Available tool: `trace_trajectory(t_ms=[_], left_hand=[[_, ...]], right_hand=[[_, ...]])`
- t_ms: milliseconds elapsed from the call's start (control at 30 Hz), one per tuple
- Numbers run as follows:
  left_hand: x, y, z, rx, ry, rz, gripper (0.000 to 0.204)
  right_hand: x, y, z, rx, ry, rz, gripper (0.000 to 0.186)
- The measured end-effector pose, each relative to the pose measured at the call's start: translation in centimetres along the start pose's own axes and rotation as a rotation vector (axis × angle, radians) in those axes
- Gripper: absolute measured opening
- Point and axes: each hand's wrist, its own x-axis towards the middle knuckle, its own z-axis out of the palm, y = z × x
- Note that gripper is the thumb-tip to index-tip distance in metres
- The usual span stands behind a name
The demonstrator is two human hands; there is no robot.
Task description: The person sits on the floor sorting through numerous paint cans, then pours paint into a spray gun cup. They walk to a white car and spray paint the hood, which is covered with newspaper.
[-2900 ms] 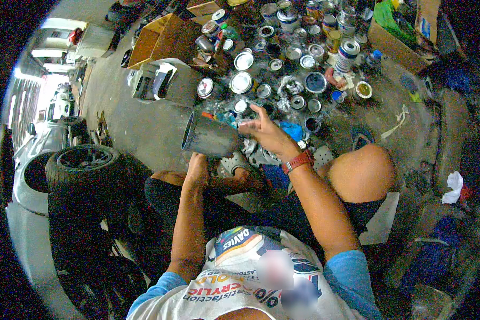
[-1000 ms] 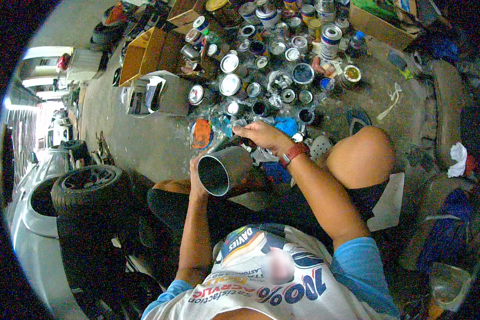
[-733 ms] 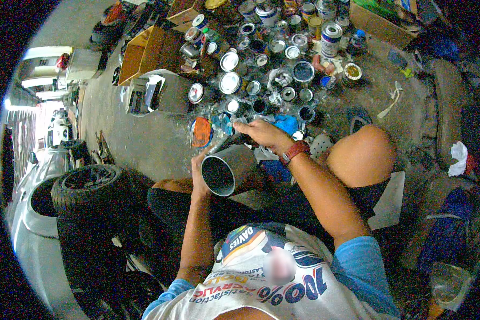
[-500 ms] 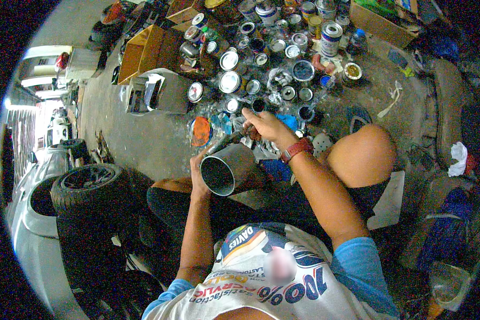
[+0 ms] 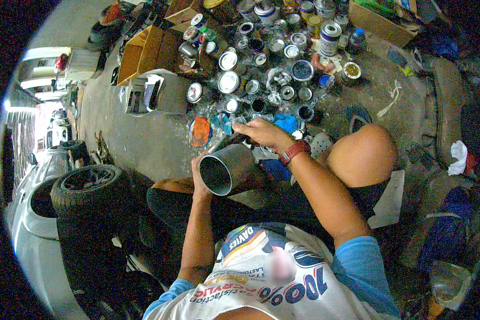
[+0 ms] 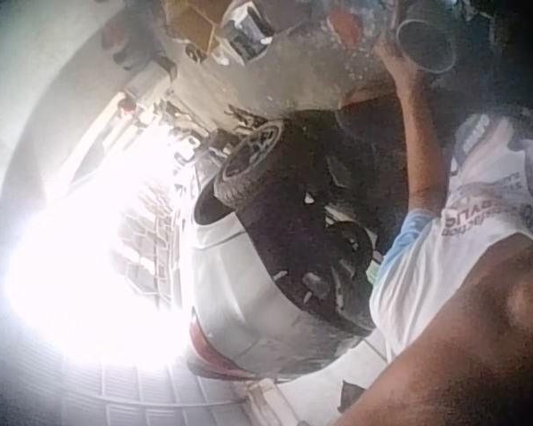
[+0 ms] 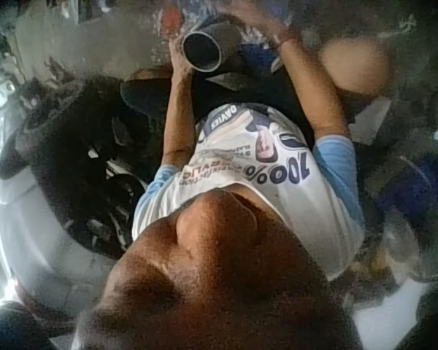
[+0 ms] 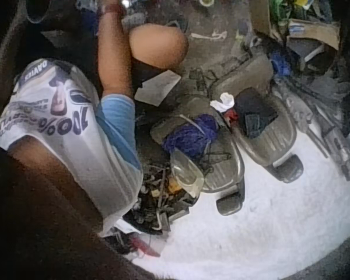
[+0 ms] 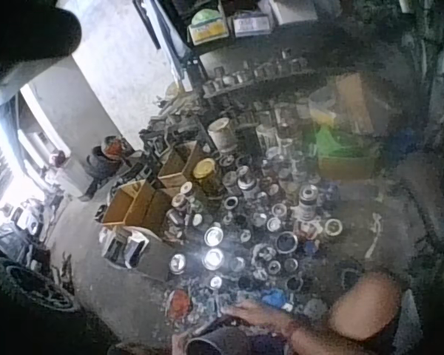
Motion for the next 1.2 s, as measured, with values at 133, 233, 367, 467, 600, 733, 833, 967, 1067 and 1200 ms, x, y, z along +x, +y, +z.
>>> trace_trajectory(t_ms=[133, 233, 367, 467, 600, 733, 833, 967, 1067, 1200], left_hand=[[0.0, 0.8, -0.2, 0.091, 0.05, 0.038, 0.055], [0.3, -0.7, -0.5, 0.033, 0.043, 0.025, 0.055], [0.2, -0.9, 0.3, -0.111, 0.061, -0.072, 0.055], [0.1, -1.7, 0.4, -0.005, 0.047, -0.046, 0.055], [0.6, -2.6, 1.5, -0.248, 0.119, -0.086, 0.042], [1.6, -4.5, 1.4, -0.307, 0.123, -0.081, 0.03], [3.7, -5.2, 1.9, -0.041, 0.262, 0.032, 0.038], [10.0, -0.4, 1.6, -0.452, 0.293, -0.339, 0.027], [16.8, 1.4, 1.0, -0.477, 0.198, -0.358, 0.026], [26.9, -1.3, 0.2, -0.484, 0.204, -0.182, 0.032]], right_hand=[[-0.4, -0.6, 0.5, 0.047, 0.001, -0.021, 0.048], [-0.5, -0.7, 0.6, 0.095, -0.014, -0.063, 0.044], [-0.4, -0.4, 0.7, 0.129, 0.007, -0.048, 0.041], [-0.3, -0.4, 1.1, 0.071, 0.132, -0.014, 0.04], [0.6, 0.4, 0.6, 0.121, 0.118, -0.011, 0.043], [1.8, 0.8, -0.3, 0.069, 0.167, 0.012, 0.046], [1.6, 0.6, 0.1, 0.346, 0.213, 0.038, 0.055], [1.7, -0.6, -0.1, 0.289, 0.477, -0.124, 0.052], [2.3, -1.1, -0.8, 0.342, 0.584, -0.141, 0.046], [3.4, -0.5, -1.1, 0.37, 0.606, -0.145, 0.043]])
